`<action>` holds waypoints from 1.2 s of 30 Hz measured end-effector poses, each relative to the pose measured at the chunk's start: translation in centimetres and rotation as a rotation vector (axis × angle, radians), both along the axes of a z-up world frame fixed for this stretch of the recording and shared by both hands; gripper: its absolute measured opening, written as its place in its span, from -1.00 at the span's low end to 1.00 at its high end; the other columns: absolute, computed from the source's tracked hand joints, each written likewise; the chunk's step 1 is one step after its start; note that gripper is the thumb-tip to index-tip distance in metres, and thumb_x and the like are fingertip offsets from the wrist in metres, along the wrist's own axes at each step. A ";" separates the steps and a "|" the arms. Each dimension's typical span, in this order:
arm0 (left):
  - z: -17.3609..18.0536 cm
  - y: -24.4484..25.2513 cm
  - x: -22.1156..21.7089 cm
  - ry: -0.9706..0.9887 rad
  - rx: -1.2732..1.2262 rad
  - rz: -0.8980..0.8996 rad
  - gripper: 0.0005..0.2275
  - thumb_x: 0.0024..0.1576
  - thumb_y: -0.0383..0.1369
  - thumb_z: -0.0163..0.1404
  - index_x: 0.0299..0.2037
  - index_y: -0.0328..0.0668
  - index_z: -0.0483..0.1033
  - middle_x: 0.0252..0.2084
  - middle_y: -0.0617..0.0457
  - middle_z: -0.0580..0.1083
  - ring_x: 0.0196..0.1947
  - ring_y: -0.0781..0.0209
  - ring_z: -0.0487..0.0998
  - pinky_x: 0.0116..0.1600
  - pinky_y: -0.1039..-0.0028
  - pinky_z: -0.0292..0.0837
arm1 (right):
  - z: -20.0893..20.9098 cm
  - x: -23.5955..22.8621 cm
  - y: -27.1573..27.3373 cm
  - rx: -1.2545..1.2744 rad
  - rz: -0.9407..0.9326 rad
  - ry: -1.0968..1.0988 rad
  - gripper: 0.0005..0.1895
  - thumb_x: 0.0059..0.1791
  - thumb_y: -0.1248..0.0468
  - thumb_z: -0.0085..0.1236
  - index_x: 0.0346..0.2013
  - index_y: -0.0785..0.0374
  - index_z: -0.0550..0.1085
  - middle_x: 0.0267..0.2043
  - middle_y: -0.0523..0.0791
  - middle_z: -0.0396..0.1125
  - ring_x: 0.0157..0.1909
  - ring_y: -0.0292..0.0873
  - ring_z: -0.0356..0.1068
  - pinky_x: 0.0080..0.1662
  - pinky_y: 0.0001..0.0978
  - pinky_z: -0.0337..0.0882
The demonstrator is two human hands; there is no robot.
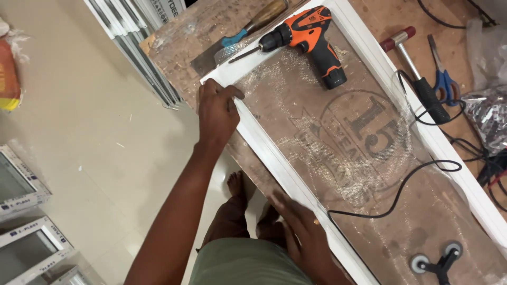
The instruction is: Assemble a window frame by installing seals and using a roller tool to secure components.
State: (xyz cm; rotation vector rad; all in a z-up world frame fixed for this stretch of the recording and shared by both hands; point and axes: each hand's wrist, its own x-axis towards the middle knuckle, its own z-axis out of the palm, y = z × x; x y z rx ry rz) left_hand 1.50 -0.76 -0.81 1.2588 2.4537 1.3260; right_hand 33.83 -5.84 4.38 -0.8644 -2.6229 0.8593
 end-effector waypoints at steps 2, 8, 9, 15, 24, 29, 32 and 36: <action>-0.4 0.0 -0.2 -0.014 -0.019 0.007 -0.71 -0.02 -0.70 0.00 -0.27 -0.07 0.67 -0.28 -0.07 0.29 -0.17 -0.05 0.35 -0.01 0.20 0.36 | -1.5 4.3 -0.7 -0.090 -0.018 0.066 -0.51 -0.05 0.45 0.09 0.19 0.15 0.44 0.23 -0.01 0.38 0.25 0.02 0.37 0.15 -0.13 0.42; -1.7 0.0 -1.2 0.032 -0.011 -0.048 -0.68 -0.02 -0.72 0.00 -0.30 -0.05 0.72 -0.28 -0.09 0.31 -0.17 -0.05 0.38 0.00 0.22 0.36 | -1.9 8.5 0.5 -0.164 -0.334 -0.021 -0.64 0.00 0.43 0.07 0.07 0.12 0.52 0.13 -0.03 0.46 0.16 -0.04 0.54 0.00 -0.26 0.58; -2.0 -0.1 -1.4 0.042 0.017 -0.079 -0.66 -0.05 -0.73 -0.02 -0.29 -0.07 0.72 -0.26 -0.11 0.32 -0.15 -0.07 0.39 0.01 0.22 0.36 | -1.0 7.2 0.9 -0.146 -0.163 -0.017 -0.56 -0.02 0.39 0.11 0.18 0.16 0.45 0.19 0.02 0.41 0.21 0.04 0.45 0.05 -0.18 0.53; -1.4 -0.3 -1.5 0.079 0.010 -0.123 -0.65 -0.01 -0.76 -0.02 -0.25 -0.10 0.72 -0.17 -0.14 0.34 -0.08 -0.11 0.36 0.04 0.22 0.36 | -1.7 0.5 3.0 0.149 0.143 -0.004 -0.41 0.11 0.23 -0.08 0.40 0.41 0.16 0.44 0.21 0.09 0.47 0.23 0.08 0.32 0.05 0.22; -0.6 -1.7 -0.3 0.081 -0.042 -0.091 -0.62 -0.08 -0.77 -0.01 -0.21 -0.09 0.72 -0.14 -0.11 0.30 -0.08 -0.08 0.34 0.03 0.23 0.38 | -3.3 -0.9 3.7 0.270 0.225 -0.093 -0.42 0.16 0.14 -0.20 0.40 0.43 0.16 0.49 0.17 0.04 0.52 0.20 0.03 0.42 0.11 0.06; -0.2 -2.0 1.0 0.111 -0.125 -0.036 -0.69 -0.02 -0.68 0.13 -0.19 -0.02 0.74 -0.13 -0.10 0.32 -0.06 -0.08 0.35 0.06 0.24 0.40 | -3.0 -1.1 3.5 0.281 0.219 -0.126 -0.40 0.15 0.12 -0.19 0.42 0.43 0.15 0.50 0.17 0.04 0.52 0.19 0.03 0.43 0.11 0.04; -0.6 -1.5 2.4 0.380 -0.093 0.036 -0.71 -0.05 -0.65 0.16 -0.23 -0.01 0.74 0.03 -0.16 0.36 0.12 -0.11 0.36 0.18 0.13 0.36 | -2.7 -1.2 3.6 0.268 0.230 -0.151 -0.33 0.12 0.05 -0.15 0.42 0.42 0.13 0.49 0.19 0.02 0.51 0.22 0.01 0.41 0.13 0.03; -0.5 -0.6 3.9 0.566 -0.374 0.014 -0.82 0.06 -0.61 0.06 -0.19 -0.27 0.68 0.30 -0.32 0.28 0.26 -0.19 0.31 0.35 0.07 0.25 | -2.4 -1.2 3.6 0.265 0.242 -0.138 -0.27 0.10 -0.03 -0.13 0.42 0.43 0.12 0.49 0.21 0.01 0.51 0.24 0.00 0.40 0.15 0.03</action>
